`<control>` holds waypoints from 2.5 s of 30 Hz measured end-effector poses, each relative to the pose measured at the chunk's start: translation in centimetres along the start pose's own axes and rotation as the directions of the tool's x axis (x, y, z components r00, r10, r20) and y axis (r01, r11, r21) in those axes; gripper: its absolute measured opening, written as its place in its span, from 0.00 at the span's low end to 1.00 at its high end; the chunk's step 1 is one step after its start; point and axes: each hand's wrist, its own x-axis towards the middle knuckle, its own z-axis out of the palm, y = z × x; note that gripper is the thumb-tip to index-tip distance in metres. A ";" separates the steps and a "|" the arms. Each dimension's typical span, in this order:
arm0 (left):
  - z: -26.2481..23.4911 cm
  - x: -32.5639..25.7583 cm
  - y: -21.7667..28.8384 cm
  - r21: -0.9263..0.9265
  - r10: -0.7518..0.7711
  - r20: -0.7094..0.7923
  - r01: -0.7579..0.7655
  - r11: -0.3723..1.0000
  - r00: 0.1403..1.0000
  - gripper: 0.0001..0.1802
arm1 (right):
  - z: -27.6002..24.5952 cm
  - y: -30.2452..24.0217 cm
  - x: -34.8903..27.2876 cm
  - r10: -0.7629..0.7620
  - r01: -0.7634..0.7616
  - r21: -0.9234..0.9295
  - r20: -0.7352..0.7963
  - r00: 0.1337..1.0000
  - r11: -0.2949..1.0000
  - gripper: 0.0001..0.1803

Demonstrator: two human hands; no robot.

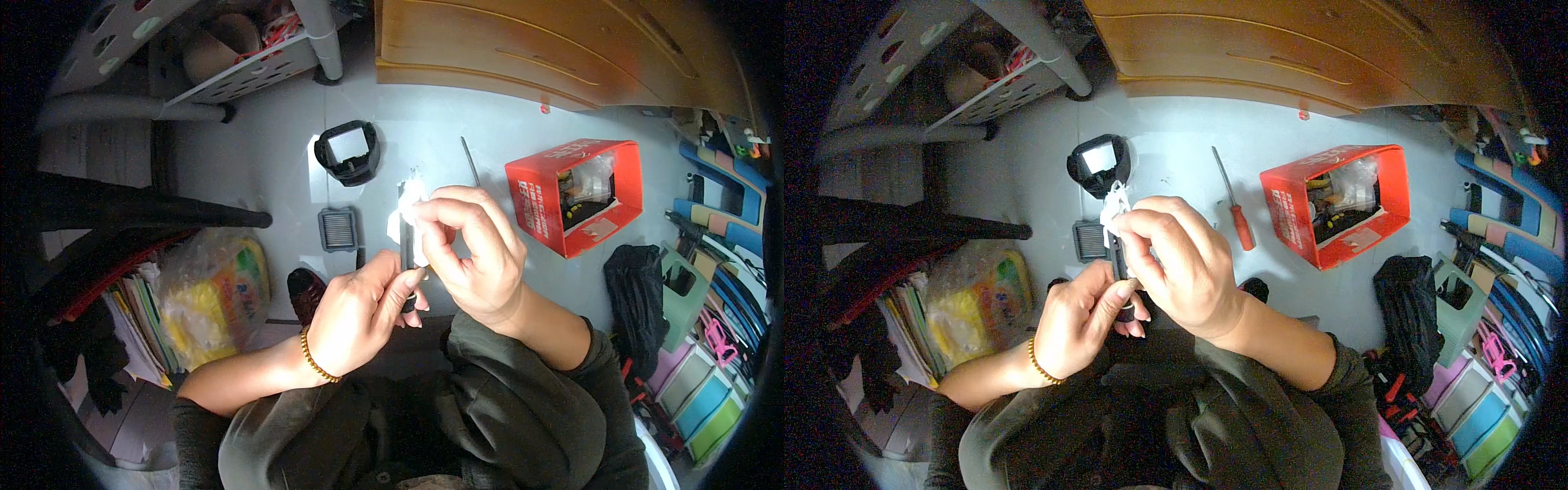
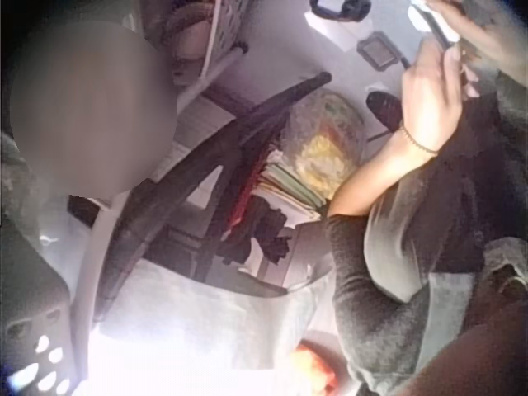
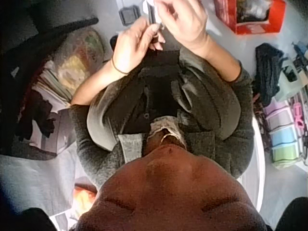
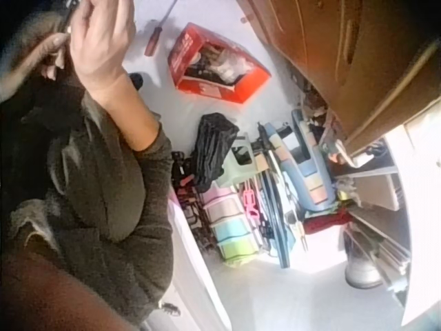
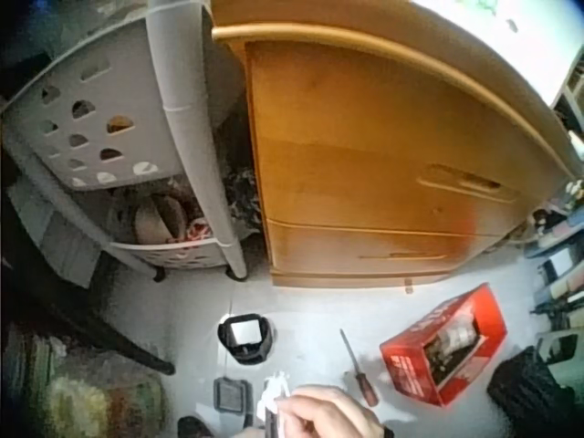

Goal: The person wipes a metal rod with a tissue, then uses a screwdriver to adjust a black plastic housing. They insert the rod into the housing, wipe the housing interior, and reassemble the components.

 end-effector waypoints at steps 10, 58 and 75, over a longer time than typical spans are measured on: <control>0.2 -1.0 -0.3 -0.218 0.027 0.060 -0.013 0.976 0.998 0.14 | -2.6 -0.8 0.5 0.407 -0.428 0.346 0.134 0.903 0.835 0.10; 0.1 -0.6 -0.6 0.001 0.094 0.038 -0.094 0.996 0.995 0.11 | -2.5 -1.2 1.6 0.507 -0.596 0.600 0.337 0.793 0.533 0.07; -0.2 0.5 -1.8 0.426 0.194 -0.036 -0.160 0.891 0.980 0.08 | -1.1 0.8 1.5 0.645 -0.743 0.608 0.454 0.615 0.280 0.03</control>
